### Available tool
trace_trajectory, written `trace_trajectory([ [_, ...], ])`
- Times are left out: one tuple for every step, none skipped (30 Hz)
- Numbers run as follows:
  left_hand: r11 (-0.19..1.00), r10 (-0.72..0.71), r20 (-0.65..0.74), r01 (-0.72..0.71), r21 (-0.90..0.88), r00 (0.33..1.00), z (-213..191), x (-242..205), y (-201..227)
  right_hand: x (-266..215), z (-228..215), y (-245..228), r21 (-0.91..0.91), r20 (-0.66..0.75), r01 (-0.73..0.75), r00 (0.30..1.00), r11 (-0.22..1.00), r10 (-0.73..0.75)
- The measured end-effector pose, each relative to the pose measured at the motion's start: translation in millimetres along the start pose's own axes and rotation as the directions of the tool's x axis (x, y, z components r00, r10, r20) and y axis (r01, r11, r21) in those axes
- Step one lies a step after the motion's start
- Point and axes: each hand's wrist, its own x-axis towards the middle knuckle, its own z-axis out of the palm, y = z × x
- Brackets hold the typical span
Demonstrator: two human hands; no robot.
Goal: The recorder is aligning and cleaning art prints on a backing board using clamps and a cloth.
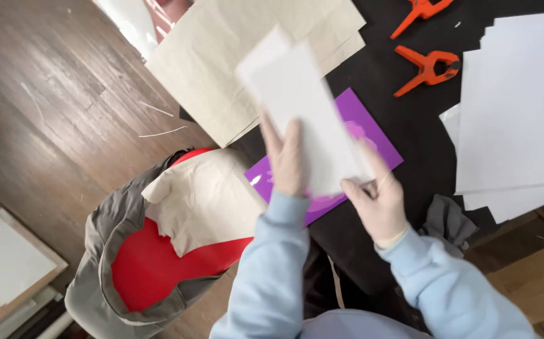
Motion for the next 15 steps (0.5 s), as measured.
trace_trajectory([
  [0.992,0.105,0.022,-0.107,0.068,0.994,21,14,-2,11,0,-24,0.036,0.046,0.170,0.984,0.985,-0.172],
  [0.993,0.101,0.018,-0.102,0.067,0.995,36,21,7,24,-12,-25,0.034,0.047,0.165,0.985,0.986,-0.167],
  [0.985,0.159,0.049,-0.162,0.055,0.986,51,28,16,36,-23,-26,-0.071,-0.036,0.215,0.975,0.974,-0.218],
  [0.974,0.220,0.085,-0.224,0.040,0.972,67,38,25,51,-35,-28,-0.179,-0.117,0.256,0.953,0.950,-0.279],
  [0.974,0.219,0.086,-0.222,0.037,0.972,68,38,32,70,-46,-34,-0.181,-0.119,0.256,0.953,0.950,-0.279],
  [0.984,0.175,0.112,-0.178,0.018,0.978,67,35,38,86,-57,-40,-0.117,-0.174,0.241,0.950,0.963,-0.259],
  [0.991,0.132,0.138,-0.133,-0.001,0.982,66,32,44,103,-69,-45,-0.051,-0.228,0.228,0.945,0.972,-0.234],
  [0.992,0.127,0.136,-0.129,0.005,0.983,50,20,48,115,-70,-50,-0.048,-0.228,0.221,0.947,0.974,-0.227],
  [0.998,0.046,0.252,-0.057,0.036,0.967,35,8,53,126,-71,-56,-0.016,-0.216,0.230,0.950,0.973,-0.228],
  [0.997,-0.039,0.364,0.012,0.076,0.931,19,-4,58,137,-73,-60,0.018,-0.207,0.238,0.951,0.971,-0.229],
  [0.996,-0.046,0.364,0.017,0.083,0.930,13,-18,79,144,-72,-43,0.023,-0.210,0.232,0.952,0.973,-0.222],
  [0.998,0.000,0.521,-0.032,0.054,0.853,7,-32,100,151,-71,-27,0.002,-0.196,0.244,0.951,0.970,-0.239],
  [0.997,0.046,0.662,-0.076,0.016,0.749,1,-45,120,158,-70,-9,-0.018,-0.182,0.257,0.949,0.966,-0.256],
  [0.998,0.034,0.656,-0.065,0.024,0.754,8,-50,148,163,-70,-3,-0.015,-0.181,0.244,0.953,0.970,-0.242],
  [0.999,0.017,0.639,-0.042,0.024,0.769,13,-59,177,168,-68,5,-0.065,-0.160,0.204,0.964,0.977,-0.212],
])
